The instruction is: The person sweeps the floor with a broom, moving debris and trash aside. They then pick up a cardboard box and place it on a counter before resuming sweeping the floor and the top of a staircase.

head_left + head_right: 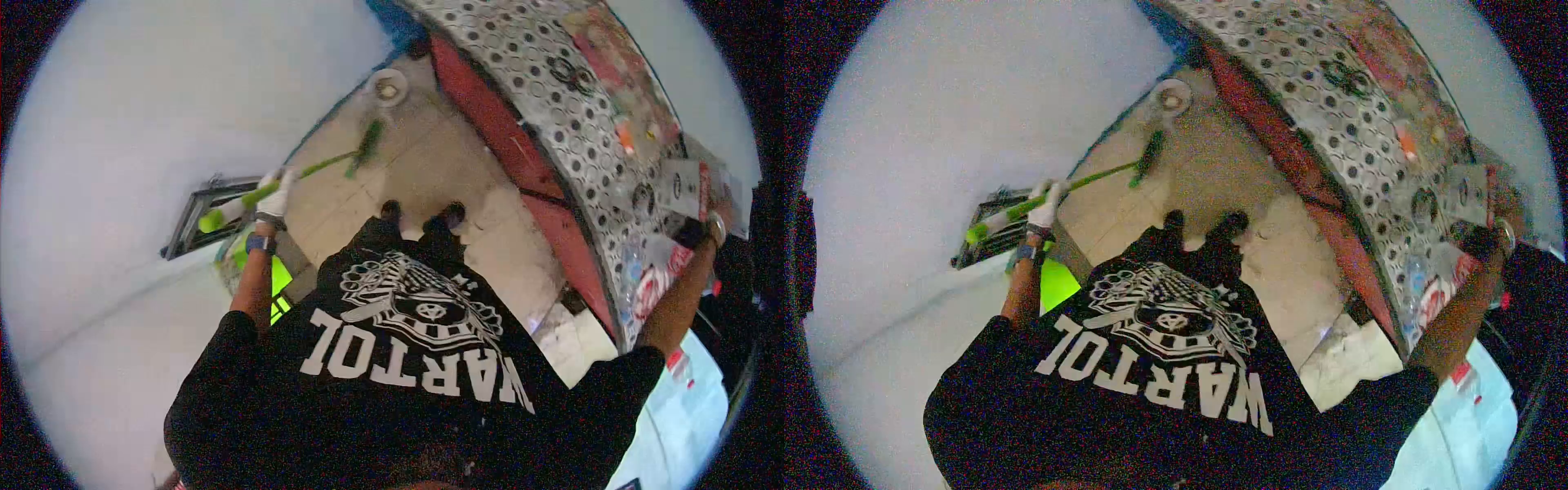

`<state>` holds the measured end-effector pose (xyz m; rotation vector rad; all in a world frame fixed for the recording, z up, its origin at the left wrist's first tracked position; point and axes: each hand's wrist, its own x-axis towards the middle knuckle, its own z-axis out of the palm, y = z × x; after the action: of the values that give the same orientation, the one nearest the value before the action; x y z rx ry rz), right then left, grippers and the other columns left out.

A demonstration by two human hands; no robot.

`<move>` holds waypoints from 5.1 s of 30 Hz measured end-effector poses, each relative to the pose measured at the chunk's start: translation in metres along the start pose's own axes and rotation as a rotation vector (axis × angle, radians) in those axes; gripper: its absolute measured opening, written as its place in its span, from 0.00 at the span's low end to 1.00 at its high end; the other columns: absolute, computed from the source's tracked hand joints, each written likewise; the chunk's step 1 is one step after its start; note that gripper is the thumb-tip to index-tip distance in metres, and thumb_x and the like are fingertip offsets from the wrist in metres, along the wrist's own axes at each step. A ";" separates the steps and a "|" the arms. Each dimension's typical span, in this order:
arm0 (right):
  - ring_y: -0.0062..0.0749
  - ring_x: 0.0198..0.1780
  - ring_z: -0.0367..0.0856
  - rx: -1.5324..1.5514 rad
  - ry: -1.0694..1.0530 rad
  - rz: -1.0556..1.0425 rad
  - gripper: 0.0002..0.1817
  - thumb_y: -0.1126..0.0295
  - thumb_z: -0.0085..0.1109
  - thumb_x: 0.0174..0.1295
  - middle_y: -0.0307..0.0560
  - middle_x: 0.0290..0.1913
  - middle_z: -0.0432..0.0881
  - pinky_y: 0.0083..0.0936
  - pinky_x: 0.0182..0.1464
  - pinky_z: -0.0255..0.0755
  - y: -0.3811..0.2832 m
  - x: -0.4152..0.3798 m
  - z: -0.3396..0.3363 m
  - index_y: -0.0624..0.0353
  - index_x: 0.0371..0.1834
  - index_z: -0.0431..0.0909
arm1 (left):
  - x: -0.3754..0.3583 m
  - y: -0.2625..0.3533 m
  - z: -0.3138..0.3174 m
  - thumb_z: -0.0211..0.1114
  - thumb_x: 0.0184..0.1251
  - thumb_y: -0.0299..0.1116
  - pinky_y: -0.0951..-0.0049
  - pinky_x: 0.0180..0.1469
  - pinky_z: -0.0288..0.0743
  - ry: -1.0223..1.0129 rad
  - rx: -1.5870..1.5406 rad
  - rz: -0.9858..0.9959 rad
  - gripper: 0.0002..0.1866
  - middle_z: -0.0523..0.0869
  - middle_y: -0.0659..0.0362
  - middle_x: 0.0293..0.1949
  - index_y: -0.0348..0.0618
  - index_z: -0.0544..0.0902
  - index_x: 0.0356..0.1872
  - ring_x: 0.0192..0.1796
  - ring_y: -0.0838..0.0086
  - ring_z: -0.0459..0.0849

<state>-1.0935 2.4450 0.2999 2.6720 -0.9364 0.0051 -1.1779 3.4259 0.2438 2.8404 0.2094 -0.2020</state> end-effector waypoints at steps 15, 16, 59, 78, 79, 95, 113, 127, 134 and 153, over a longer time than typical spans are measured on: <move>0.47 0.45 0.75 0.470 0.507 -0.073 0.23 0.60 0.57 0.50 0.55 0.44 0.76 0.38 0.48 0.68 -0.188 -0.381 -0.064 0.61 0.48 0.72 | -0.053 -0.069 -0.048 0.51 0.61 0.33 0.75 0.22 0.71 -0.919 -1.625 -0.355 0.09 0.75 0.58 0.24 0.39 0.74 0.38 0.21 0.73 0.72; 0.47 0.44 0.75 0.454 0.398 -0.029 0.23 0.61 0.57 0.50 0.54 0.44 0.76 0.38 0.48 0.68 -0.218 -0.432 -0.044 0.61 0.48 0.71 | -0.054 -0.091 -0.049 0.51 0.60 0.33 0.75 0.20 0.71 -0.990 -1.658 -0.323 0.09 0.74 0.59 0.22 0.40 0.75 0.36 0.19 0.74 0.71; 0.37 0.39 0.71 0.959 -1.199 0.848 0.22 0.58 0.43 0.62 0.52 0.50 0.74 0.29 0.38 0.69 -0.401 -1.233 0.039 0.56 0.57 0.65 | 0.025 -0.291 0.040 0.52 0.61 0.47 0.66 0.20 0.66 -0.921 0.159 0.204 0.18 0.76 0.57 0.18 0.41 0.75 0.35 0.18 0.67 0.74; 0.36 0.39 0.72 1.778 -0.889 1.830 0.28 0.52 0.38 0.62 0.55 0.53 0.70 0.38 0.37 0.68 -0.104 -1.243 0.156 0.60 0.60 0.61 | -0.182 -0.027 0.194 0.54 0.51 0.27 0.70 0.21 0.70 -1.258 -0.329 1.198 0.09 0.73 0.60 0.15 0.47 0.71 0.14 0.20 0.68 0.77; 0.38 0.41 0.71 1.773 -0.915 1.763 0.28 0.52 0.38 0.62 0.54 0.54 0.70 0.40 0.39 0.66 -0.095 -1.247 0.164 0.59 0.59 0.61 | -0.194 -0.009 0.184 0.55 0.49 0.26 0.69 0.22 0.71 -1.074 -0.188 1.342 0.09 0.74 0.57 0.16 0.46 0.73 0.12 0.21 0.67 0.78; 0.45 0.45 0.75 1.831 -0.925 1.130 0.20 0.64 0.53 0.57 0.44 0.51 0.75 0.45 0.42 0.71 -0.126 -1.359 0.256 0.49 0.55 0.69 | -0.274 0.024 0.114 0.54 0.59 0.41 0.73 0.13 0.61 -1.451 -0.011 0.397 0.17 0.71 0.61 0.11 0.42 0.70 0.16 0.11 0.76 0.68; 0.37 0.33 0.78 2.046 -1.367 1.910 0.28 0.46 0.44 0.59 0.51 0.39 0.79 0.35 0.32 0.72 -0.185 -1.390 0.263 0.55 0.54 0.68 | -0.040 -0.142 -0.017 0.40 0.66 0.49 0.57 0.46 0.70 -0.841 1.052 0.566 0.22 0.79 0.44 0.39 0.43 0.74 0.45 0.43 0.49 0.77; 0.37 0.38 0.77 1.579 -0.937 1.192 0.26 0.48 0.44 0.59 0.50 0.41 0.79 0.37 0.39 0.71 -0.284 -1.287 0.134 0.54 0.55 0.66 | 0.013 -0.108 0.081 0.42 0.63 0.43 0.67 0.39 0.71 -0.833 0.797 0.918 0.17 0.80 0.60 0.44 0.45 0.75 0.43 0.42 0.66 0.79; 0.37 0.38 0.77 1.584 -0.447 0.695 0.25 0.49 0.44 0.59 0.50 0.40 0.79 0.37 0.39 0.71 -0.374 -0.945 0.094 0.54 0.53 0.67 | 0.075 -0.145 -0.016 0.43 0.62 0.42 0.66 0.40 0.71 -0.683 0.572 0.813 0.17 0.80 0.59 0.44 0.45 0.75 0.43 0.42 0.65 0.78; 0.36 0.38 0.77 1.470 0.362 0.415 0.23 0.51 0.45 0.59 0.50 0.39 0.79 0.36 0.38 0.71 -0.272 -0.794 -0.181 0.55 0.49 0.69 | 0.065 0.016 -0.086 0.46 0.60 0.41 0.63 0.42 0.70 -0.402 0.243 1.120 0.17 0.79 0.56 0.43 0.44 0.76 0.43 0.43 0.63 0.77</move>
<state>-1.5342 3.1815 0.3118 3.2141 -1.7385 1.8275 -1.1016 3.4439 0.3199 2.5799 -1.4975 -0.5358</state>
